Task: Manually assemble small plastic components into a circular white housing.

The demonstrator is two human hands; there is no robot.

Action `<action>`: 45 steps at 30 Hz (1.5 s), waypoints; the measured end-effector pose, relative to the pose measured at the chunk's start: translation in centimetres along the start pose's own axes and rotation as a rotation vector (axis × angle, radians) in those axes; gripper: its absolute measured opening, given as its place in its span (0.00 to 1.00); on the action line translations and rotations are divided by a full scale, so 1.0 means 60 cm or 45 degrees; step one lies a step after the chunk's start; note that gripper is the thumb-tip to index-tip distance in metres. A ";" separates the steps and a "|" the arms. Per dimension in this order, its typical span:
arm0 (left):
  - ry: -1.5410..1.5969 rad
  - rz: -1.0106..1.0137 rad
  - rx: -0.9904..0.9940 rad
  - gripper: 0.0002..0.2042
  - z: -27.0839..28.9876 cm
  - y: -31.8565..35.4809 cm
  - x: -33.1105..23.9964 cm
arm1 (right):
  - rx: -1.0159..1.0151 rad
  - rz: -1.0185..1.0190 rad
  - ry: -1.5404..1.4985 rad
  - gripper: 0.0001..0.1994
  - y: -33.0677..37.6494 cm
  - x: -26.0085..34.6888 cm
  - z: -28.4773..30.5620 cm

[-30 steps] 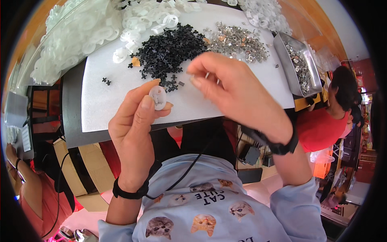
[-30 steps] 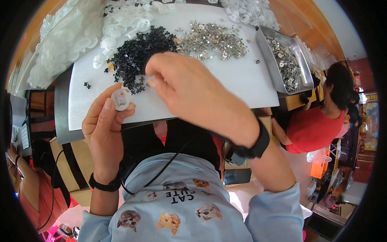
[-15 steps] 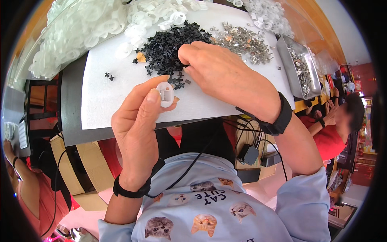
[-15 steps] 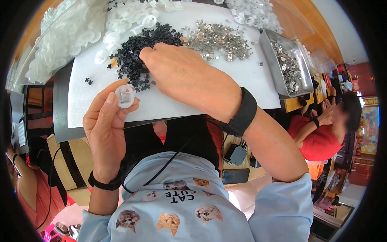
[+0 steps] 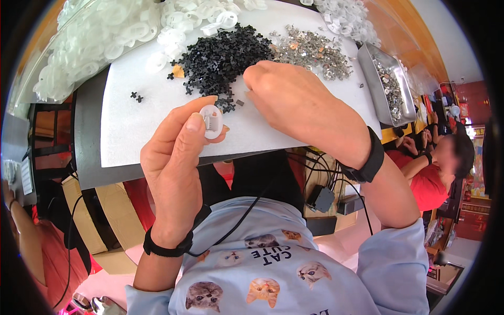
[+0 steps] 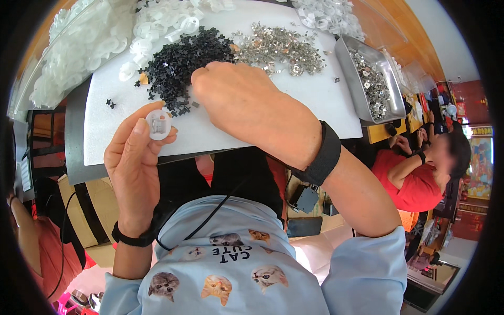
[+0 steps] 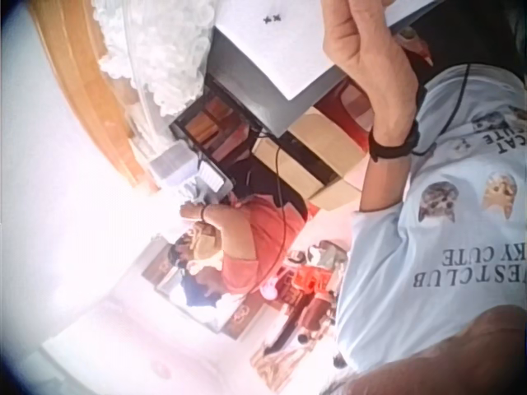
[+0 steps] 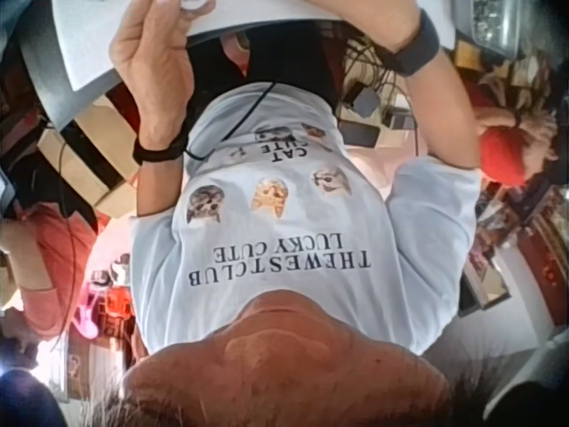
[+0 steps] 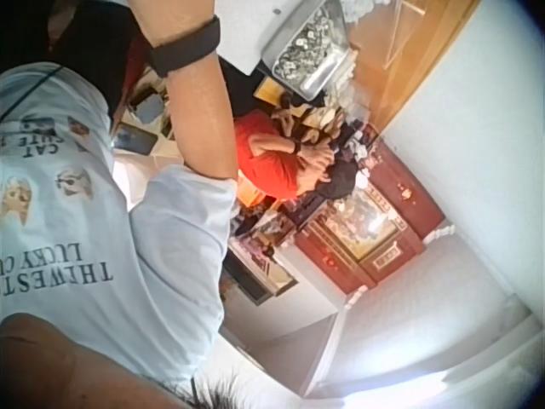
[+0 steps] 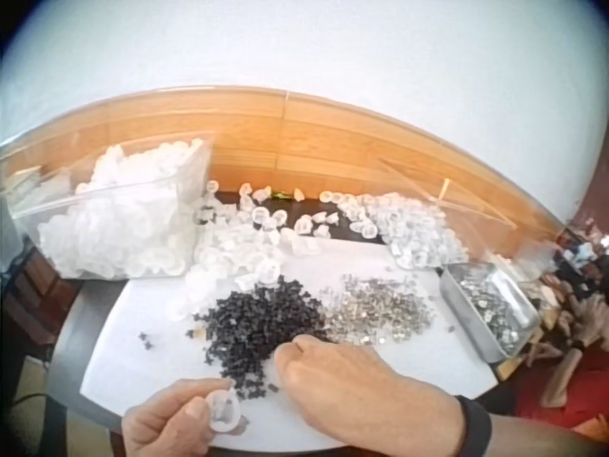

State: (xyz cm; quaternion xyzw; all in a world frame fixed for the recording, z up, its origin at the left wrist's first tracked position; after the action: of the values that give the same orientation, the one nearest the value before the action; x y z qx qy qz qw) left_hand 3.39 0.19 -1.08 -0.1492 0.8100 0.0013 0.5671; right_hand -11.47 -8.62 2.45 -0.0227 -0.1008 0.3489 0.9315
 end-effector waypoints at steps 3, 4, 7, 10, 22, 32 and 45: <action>0.032 0.004 -0.023 0.15 -0.001 0.001 -0.001 | -0.038 -0.021 -0.049 0.05 0.006 -0.002 -0.008; 0.032 0.004 -0.026 0.15 -0.001 0.001 0.000 | -0.049 -0.032 -0.079 0.05 0.010 -0.003 -0.009; 0.015 -0.002 -0.014 0.16 -0.003 0.002 -0.001 | -0.071 -0.032 -0.121 0.06 0.012 -0.008 -0.011; 0.024 0.030 -0.007 0.16 -0.001 0.003 0.001 | -0.064 -0.030 -0.102 0.05 0.014 -0.007 -0.003; 0.220 0.105 0.038 0.16 -0.019 0.001 -0.012 | -0.023 -0.139 -0.192 0.05 0.027 -0.012 -0.013; 0.244 0.196 -0.032 0.17 -0.024 0.005 0.009 | -0.073 -0.135 -0.310 0.03 0.035 -0.023 -0.016; 0.296 0.410 -0.038 0.20 -0.034 0.011 0.012 | 0.381 -0.436 -1.414 0.07 0.044 -0.004 0.031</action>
State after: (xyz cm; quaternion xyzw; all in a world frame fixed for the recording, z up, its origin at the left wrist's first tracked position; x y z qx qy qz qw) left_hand 1.13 0.30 -1.10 -0.0254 0.8834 0.0867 0.4599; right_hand -13.71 -6.83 3.95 0.3110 -0.5243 0.1639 0.7756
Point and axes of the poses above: each hand's wrist, its own y-axis away from the middle knuckle, its own z-axis out of the back of the hand, x = y × z, the point moved 3 cm from there along -y, towards the middle knuckle, and after that the axes turned 9 degrees about -z, right-handed, at the moved point
